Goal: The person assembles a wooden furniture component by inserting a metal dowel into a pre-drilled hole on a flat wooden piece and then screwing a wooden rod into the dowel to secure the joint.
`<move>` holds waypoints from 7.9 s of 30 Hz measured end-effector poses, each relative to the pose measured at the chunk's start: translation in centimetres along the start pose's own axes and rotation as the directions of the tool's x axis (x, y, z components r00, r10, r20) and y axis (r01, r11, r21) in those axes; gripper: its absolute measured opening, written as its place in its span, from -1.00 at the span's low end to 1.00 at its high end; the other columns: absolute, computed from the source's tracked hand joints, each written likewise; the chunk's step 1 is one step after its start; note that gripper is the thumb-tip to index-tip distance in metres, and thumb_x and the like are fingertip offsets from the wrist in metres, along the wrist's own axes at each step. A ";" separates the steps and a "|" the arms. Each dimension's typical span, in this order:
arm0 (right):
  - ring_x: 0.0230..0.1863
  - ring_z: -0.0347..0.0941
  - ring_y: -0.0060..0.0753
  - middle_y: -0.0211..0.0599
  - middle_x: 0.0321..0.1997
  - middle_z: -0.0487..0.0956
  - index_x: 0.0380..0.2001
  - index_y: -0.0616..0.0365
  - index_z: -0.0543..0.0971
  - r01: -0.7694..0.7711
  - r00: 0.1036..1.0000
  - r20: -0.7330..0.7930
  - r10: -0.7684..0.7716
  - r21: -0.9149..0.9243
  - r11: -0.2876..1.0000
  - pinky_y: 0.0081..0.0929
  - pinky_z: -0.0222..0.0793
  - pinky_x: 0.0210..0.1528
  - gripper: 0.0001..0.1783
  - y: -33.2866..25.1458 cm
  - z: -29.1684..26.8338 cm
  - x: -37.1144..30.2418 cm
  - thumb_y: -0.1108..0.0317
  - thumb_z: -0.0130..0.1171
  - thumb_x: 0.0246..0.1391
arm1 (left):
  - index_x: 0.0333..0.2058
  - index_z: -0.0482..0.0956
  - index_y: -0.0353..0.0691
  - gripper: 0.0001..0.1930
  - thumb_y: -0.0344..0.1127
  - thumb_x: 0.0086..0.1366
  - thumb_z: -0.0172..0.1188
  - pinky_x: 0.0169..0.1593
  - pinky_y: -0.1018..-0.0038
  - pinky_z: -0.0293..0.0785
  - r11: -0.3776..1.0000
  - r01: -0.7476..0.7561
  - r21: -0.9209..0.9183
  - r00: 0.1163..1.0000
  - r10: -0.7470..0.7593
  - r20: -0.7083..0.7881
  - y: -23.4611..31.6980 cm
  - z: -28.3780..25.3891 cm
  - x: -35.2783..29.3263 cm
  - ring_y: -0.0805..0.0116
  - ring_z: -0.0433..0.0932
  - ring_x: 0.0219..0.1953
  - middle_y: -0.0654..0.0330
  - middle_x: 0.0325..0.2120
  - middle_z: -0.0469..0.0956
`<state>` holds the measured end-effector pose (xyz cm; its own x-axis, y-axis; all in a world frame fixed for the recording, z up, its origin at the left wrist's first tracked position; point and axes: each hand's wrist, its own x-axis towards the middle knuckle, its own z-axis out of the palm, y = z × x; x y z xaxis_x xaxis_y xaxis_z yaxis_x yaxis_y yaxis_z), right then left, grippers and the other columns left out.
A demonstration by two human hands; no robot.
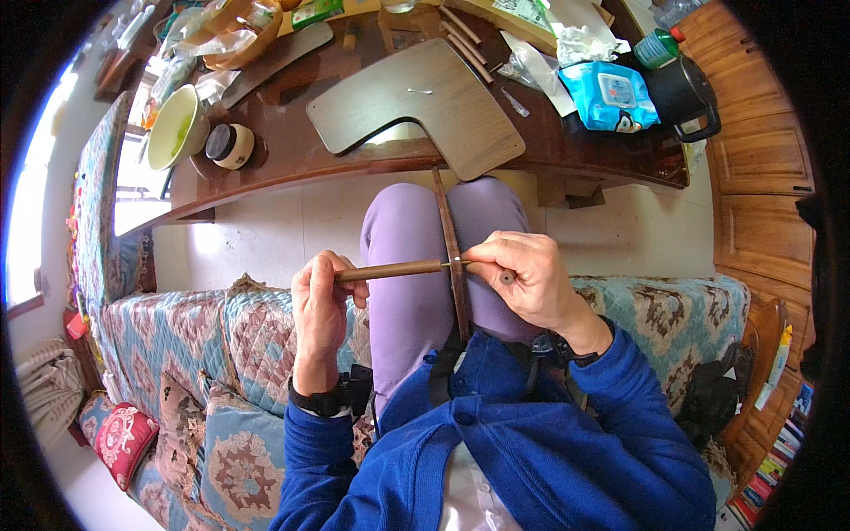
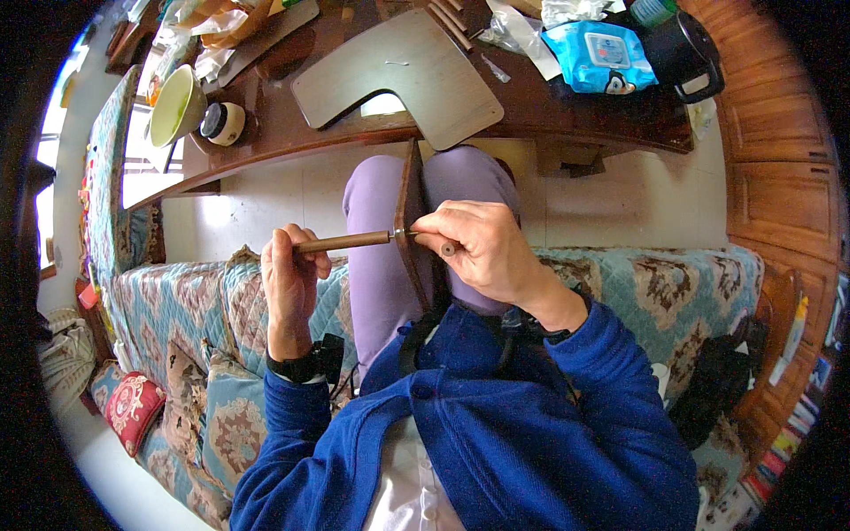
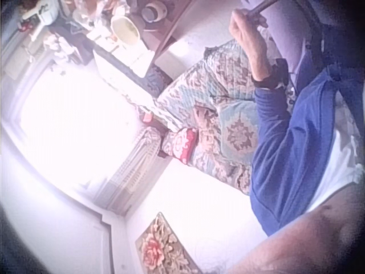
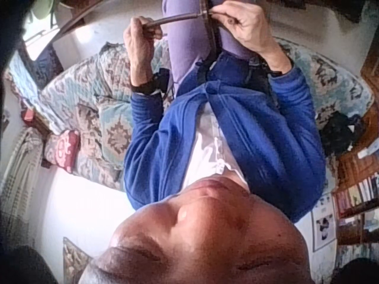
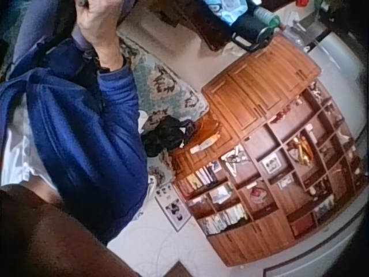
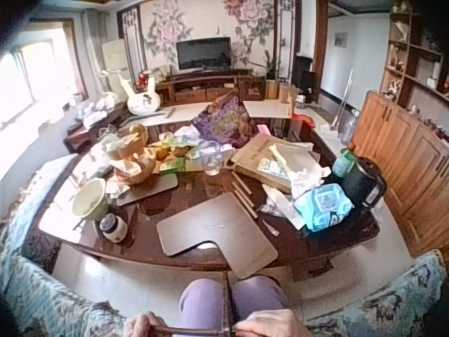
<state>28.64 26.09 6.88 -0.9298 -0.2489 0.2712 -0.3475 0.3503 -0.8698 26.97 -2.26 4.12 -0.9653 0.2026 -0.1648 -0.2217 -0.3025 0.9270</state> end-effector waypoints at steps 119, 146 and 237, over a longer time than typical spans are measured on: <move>-0.50 0.50 0.02 -0.08 -0.52 0.54 -0.45 0.25 0.57 -0.061 0.987 0.151 0.061 -0.002 0.998 -0.19 0.38 -0.43 -0.94 -0.8 -1.0 0.9 0.51 0.25 0.04 | -0.24 0.68 -0.20 -0.75 -0.37 0.09 0.49 -0.29 0.37 0.55 0.187 -0.678 0.711 0.733 0.250 0.633 4.8 2.5 2.3 0.25 0.58 -0.36 0.24 -0.37 0.63; -0.52 0.48 0.02 -0.07 -0.53 0.52 -0.46 0.27 0.55 -0.041 0.984 0.175 0.039 0.007 0.999 -0.19 0.35 -0.44 -0.95 -0.8 -0.9 1.2 0.52 0.22 0.00 | -0.32 0.61 -0.29 -0.78 -0.43 0.11 0.49 -0.25 0.30 0.54 0.300 -0.553 0.777 0.832 0.166 0.529 4.2 4.0 1.8 0.13 0.60 -0.33 0.13 -0.37 0.58; -0.44 0.54 -0.24 -0.20 -0.36 0.55 -0.17 0.27 0.63 0.477 0.873 0.397 -0.284 -0.569 0.670 -0.34 0.50 -0.46 -0.64 -2.4 -5.3 0.9 0.42 0.42 -0.08 | -0.27 0.65 -0.29 -0.82 -0.43 0.17 0.46 -0.38 0.31 0.55 0.373 -0.553 0.745 0.824 0.113 0.555 4.4 3.7 1.6 0.17 0.62 -0.46 0.11 -0.42 0.58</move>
<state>28.04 29.79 11.36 -0.6648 -0.6750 0.3202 -0.7451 0.6301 -0.2186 25.00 0.17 9.17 -0.7441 0.6497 0.1559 0.5539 0.4694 0.6877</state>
